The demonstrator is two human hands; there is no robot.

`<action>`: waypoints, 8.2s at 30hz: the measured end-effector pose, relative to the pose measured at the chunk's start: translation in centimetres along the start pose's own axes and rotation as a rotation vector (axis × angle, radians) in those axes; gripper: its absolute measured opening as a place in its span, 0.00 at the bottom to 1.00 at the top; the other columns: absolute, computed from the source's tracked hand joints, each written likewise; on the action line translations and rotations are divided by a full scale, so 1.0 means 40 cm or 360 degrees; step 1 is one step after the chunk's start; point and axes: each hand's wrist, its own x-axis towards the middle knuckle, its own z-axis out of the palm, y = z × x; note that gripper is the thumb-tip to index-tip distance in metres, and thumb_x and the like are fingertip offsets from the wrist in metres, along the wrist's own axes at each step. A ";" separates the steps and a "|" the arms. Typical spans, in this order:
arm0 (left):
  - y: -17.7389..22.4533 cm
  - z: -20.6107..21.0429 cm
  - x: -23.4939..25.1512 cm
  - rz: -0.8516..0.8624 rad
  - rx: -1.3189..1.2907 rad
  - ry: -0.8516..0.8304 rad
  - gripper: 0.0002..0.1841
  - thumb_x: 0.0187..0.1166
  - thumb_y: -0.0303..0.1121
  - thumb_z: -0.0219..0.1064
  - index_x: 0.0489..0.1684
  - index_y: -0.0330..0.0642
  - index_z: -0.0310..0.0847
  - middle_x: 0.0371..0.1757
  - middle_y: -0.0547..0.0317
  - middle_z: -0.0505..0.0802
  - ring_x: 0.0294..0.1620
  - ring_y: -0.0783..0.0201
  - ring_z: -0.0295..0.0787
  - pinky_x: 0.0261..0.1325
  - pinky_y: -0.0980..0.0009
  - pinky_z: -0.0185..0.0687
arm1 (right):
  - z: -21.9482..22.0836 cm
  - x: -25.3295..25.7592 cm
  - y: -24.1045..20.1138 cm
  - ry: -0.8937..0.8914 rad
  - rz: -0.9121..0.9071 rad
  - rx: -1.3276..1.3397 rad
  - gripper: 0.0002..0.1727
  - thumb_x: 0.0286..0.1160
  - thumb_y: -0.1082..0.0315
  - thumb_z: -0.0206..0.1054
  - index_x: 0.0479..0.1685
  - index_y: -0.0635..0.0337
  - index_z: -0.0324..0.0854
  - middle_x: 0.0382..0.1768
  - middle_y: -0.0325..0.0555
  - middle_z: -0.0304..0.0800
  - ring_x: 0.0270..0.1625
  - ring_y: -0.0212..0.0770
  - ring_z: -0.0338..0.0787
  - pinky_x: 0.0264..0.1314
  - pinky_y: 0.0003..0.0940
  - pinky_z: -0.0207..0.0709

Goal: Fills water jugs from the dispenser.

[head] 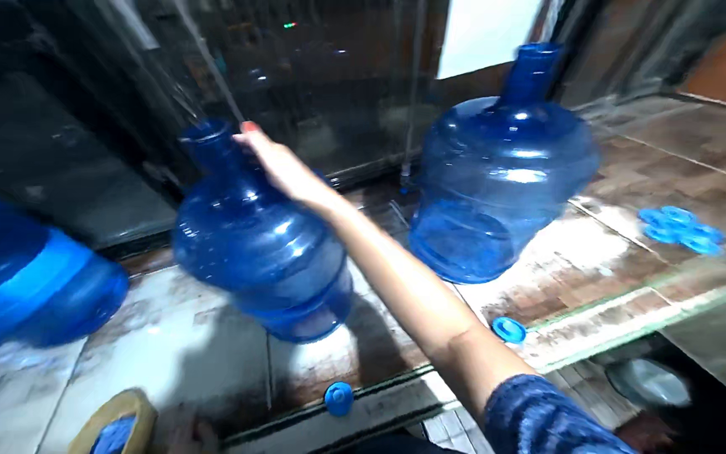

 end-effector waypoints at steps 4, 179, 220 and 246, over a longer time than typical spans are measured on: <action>-0.003 0.007 -0.005 -0.0086 -0.0056 -0.0009 0.18 0.86 0.27 0.56 0.65 0.24 0.83 0.64 0.21 0.86 0.70 0.22 0.79 0.76 0.31 0.68 | 0.002 0.005 0.010 -0.0012 0.0056 0.0104 0.36 0.97 0.51 0.28 0.83 0.69 0.67 0.79 0.61 0.76 0.82 0.47 0.76 0.85 0.45 0.65; 0.010 0.024 -0.008 -0.0201 -0.0075 0.0081 0.18 0.85 0.26 0.55 0.63 0.23 0.84 0.62 0.20 0.87 0.68 0.22 0.81 0.74 0.33 0.71 | -0.014 -0.010 0.017 0.0022 0.0007 0.0098 0.36 0.97 0.53 0.26 0.83 0.72 0.65 0.80 0.63 0.73 0.81 0.46 0.75 0.86 0.40 0.64; -0.010 0.051 0.005 -0.0107 0.0057 0.0371 0.16 0.80 0.24 0.60 0.58 0.24 0.87 0.59 0.22 0.88 0.65 0.21 0.83 0.71 0.30 0.72 | -0.048 0.009 -0.005 -0.0082 0.0268 0.0459 0.36 0.96 0.49 0.27 0.73 0.67 0.73 0.61 0.46 0.87 0.60 0.31 0.87 0.68 0.28 0.77; 0.003 0.075 0.024 -0.0532 0.0313 0.0245 0.17 0.86 0.31 0.58 0.65 0.33 0.87 0.69 0.31 0.86 0.75 0.31 0.78 0.79 0.39 0.70 | -0.223 -0.135 0.405 -0.0733 0.0697 -0.0966 0.13 0.78 0.75 0.62 0.56 0.73 0.83 0.50 0.59 0.90 0.57 0.45 0.89 0.67 0.37 0.76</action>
